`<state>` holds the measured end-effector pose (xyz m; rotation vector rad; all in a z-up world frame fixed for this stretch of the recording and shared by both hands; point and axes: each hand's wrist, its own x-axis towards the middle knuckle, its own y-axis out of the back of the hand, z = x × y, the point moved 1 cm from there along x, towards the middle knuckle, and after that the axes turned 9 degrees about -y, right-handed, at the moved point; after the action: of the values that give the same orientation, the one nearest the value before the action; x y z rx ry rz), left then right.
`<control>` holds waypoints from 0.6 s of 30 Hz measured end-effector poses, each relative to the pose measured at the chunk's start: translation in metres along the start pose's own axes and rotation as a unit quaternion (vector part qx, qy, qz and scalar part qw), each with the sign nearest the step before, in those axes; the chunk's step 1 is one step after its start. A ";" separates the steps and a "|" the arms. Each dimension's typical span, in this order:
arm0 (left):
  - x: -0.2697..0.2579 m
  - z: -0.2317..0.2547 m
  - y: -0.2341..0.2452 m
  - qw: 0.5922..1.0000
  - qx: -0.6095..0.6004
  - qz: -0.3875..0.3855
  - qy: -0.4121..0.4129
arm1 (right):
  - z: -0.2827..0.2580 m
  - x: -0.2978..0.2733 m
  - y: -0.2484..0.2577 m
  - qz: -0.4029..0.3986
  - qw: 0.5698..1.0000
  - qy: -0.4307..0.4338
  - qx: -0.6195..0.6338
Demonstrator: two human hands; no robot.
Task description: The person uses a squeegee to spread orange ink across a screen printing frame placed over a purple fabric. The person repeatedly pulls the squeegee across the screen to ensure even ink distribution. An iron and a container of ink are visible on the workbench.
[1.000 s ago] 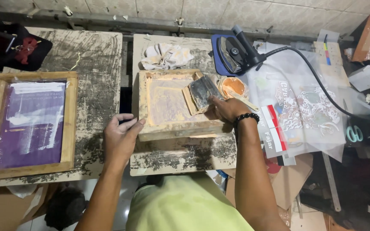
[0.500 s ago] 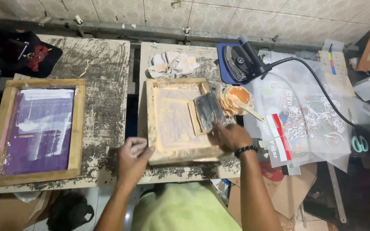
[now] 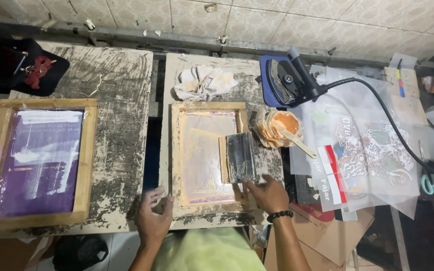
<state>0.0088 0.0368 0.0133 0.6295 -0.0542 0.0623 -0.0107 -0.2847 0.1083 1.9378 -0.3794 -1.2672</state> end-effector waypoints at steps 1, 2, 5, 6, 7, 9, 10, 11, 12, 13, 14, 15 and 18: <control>0.004 0.003 -0.003 1.000 -0.001 -0.001 -0.003 | -0.006 0.010 -0.001 0.002 1.000 -0.001 0.003; 0.008 0.006 -0.005 0.996 -0.005 0.035 -0.081 | -0.012 0.019 -0.001 0.049 0.997 0.018 0.049; 0.009 0.000 -0.017 0.982 -0.007 0.052 -0.180 | -0.026 0.040 -0.009 0.102 0.988 0.056 0.100; 0.011 -0.004 -0.023 0.977 -0.008 0.037 -0.208 | -0.032 0.046 -0.011 0.114 0.985 0.078 0.107; 0.010 -0.004 -0.024 0.977 -0.009 0.039 -0.208 | -0.032 0.054 -0.017 0.115 0.984 0.080 0.106; 0.008 -0.003 -0.026 0.979 -0.016 0.010 -0.203 | -0.032 0.067 -0.028 0.173 0.977 0.107 0.071; 0.011 -0.001 -0.025 0.979 -0.018 0.013 -0.203 | -0.035 0.066 -0.024 0.174 0.976 0.109 0.070; 0.011 0.000 -0.023 0.979 -0.035 0.012 -0.202 | -0.037 0.065 -0.023 0.140 0.983 0.077 0.092; 0.010 0.002 -0.021 0.978 -0.052 0.012 -0.201 | -0.038 0.063 -0.022 0.106 0.987 0.045 0.113; 0.012 0.002 -0.022 0.978 -0.051 0.014 -0.201 | -0.046 0.055 -0.017 0.105 0.987 0.048 0.113; 0.014 0.001 -0.023 0.979 -0.037 0.014 -0.200 | -0.054 0.047 -0.012 0.039 0.981 0.039 0.187; 0.014 0.002 -0.025 0.980 -0.023 0.013 -0.197 | -0.060 0.038 -0.008 -0.028 0.966 0.028 0.257; 0.011 -0.010 -0.032 0.980 -0.010 0.012 -0.199 | -0.071 0.031 0.001 -0.055 0.964 0.067 0.250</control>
<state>0.0229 0.0174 -0.0121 0.6141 -0.4494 -0.0424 0.0655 -0.2731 0.1033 2.4850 -0.5718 -1.1774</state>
